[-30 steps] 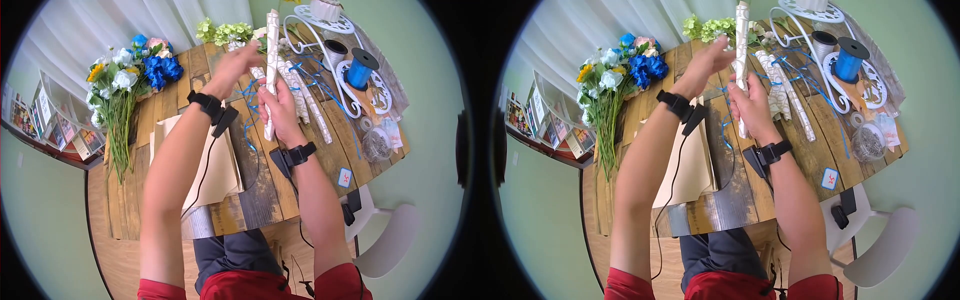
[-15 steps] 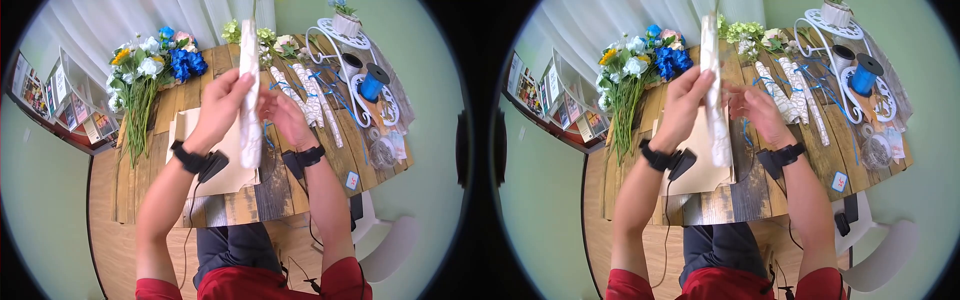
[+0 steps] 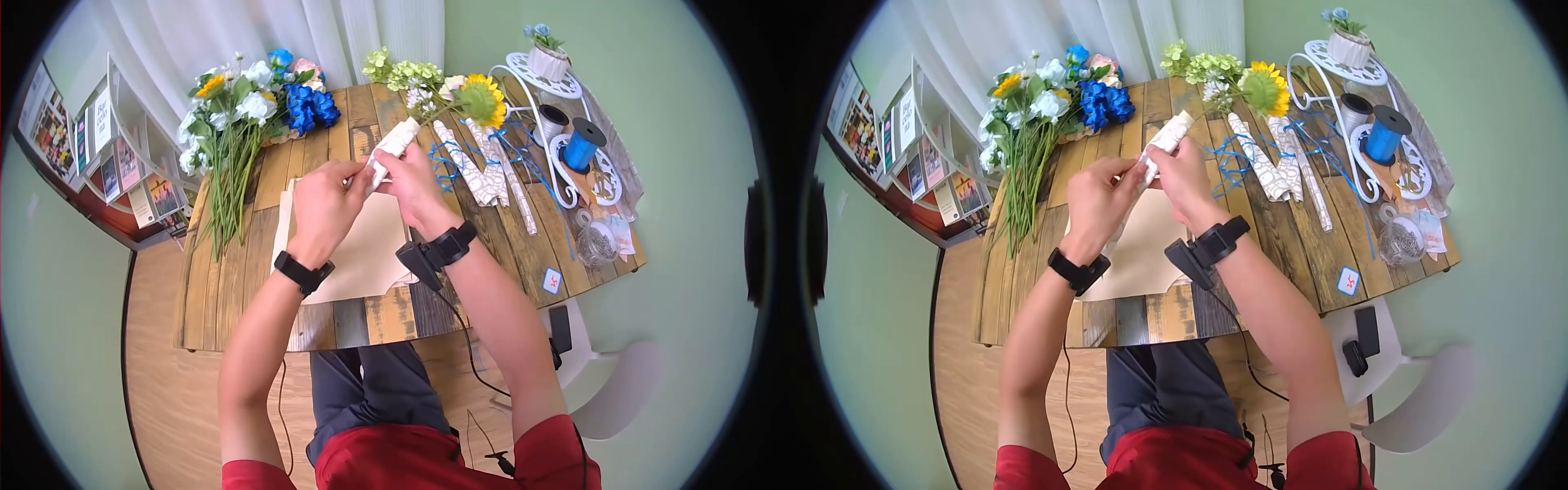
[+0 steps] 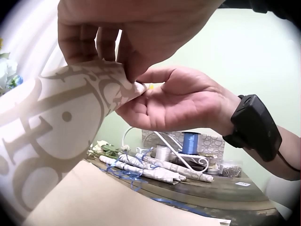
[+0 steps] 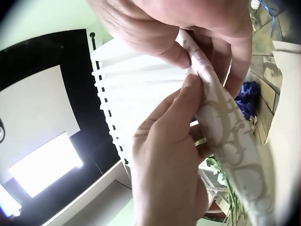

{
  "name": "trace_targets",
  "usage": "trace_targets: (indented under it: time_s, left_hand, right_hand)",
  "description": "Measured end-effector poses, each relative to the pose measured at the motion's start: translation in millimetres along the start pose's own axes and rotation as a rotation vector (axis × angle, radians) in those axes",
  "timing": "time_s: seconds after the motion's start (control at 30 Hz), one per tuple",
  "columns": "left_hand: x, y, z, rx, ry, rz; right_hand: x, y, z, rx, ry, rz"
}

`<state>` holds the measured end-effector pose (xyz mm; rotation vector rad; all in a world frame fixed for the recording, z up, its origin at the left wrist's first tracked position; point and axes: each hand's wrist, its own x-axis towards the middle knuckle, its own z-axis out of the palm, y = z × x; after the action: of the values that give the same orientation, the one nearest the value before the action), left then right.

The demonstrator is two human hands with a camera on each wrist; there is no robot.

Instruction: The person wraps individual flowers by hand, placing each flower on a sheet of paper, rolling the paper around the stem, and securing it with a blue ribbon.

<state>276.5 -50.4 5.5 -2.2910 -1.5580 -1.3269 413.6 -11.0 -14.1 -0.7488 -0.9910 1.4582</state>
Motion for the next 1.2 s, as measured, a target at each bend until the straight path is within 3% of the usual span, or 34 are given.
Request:
trace_targets:
  time_s: [0.03, 0.1, 0.13, 0.2, 0.33, 0.47, 0.57, 0.67, 0.73, 0.87, 0.93, 1.0, 1.1, 1.2]
  left_hand:
    - [-1, 1, -5, -0.003, 0.013, -0.008]
    - [-3, 5, -12, -0.226, -0.044, -0.274]
    - [-4, 6, -14, -0.232, -0.03, -0.282]
    - [-5, 6, -13, -0.579, 0.011, -0.438]
    - [-10, 5, -7, -0.665, 0.059, -0.479]
    - [-16, 1, -8, -0.671, 0.146, -0.474]
    - [-21, -5, -12, -0.71, 0.122, -0.507]
    - [-22, -21, -16, -0.801, -0.007, -0.521]
    - [-17, -25, -26, -0.53, -0.089, -0.447]
    - [1, -25, -41, -0.412, -0.064, -0.354]
    - [12, -22, -48, -0.114, -0.07, -0.118]
    - [24, -11, -56, 0.021, -0.089, -0.069]
    - [40, -1, -57, 0.341, -0.186, 0.154]
    - [47, 2, -56, 0.388, -0.214, 0.233]
  right_hand:
    - [-3, -4, 4, -0.012, -0.01, 0.001]
    - [-10, -13, 10, -0.008, -0.027, -0.038]
    - [-10, -14, 8, -0.022, -0.037, -0.036]
    - [-5, -11, 4, 0.286, -0.292, 0.004]
    - [-2, 0, 8, 0.462, -0.365, 0.099]
    - [-2, 4, 10, 0.409, -0.377, 0.131]
    - [1, 5, 6, 0.308, -0.365, 0.115]
    - [0, 5, 3, 0.165, -0.298, 0.111]
    - [4, 10, -2, 0.21, -0.31, 0.156]
    - [4, 18, 0, 0.378, -0.308, 0.235]
    - [6, 24, 6, 0.437, -0.312, 0.228]
    - [5, 30, 15, 0.496, -0.315, 0.218]
    - [4, 40, 26, 0.385, -0.194, 0.202]
    - [18, 59, 19, 0.419, -0.216, 0.224]
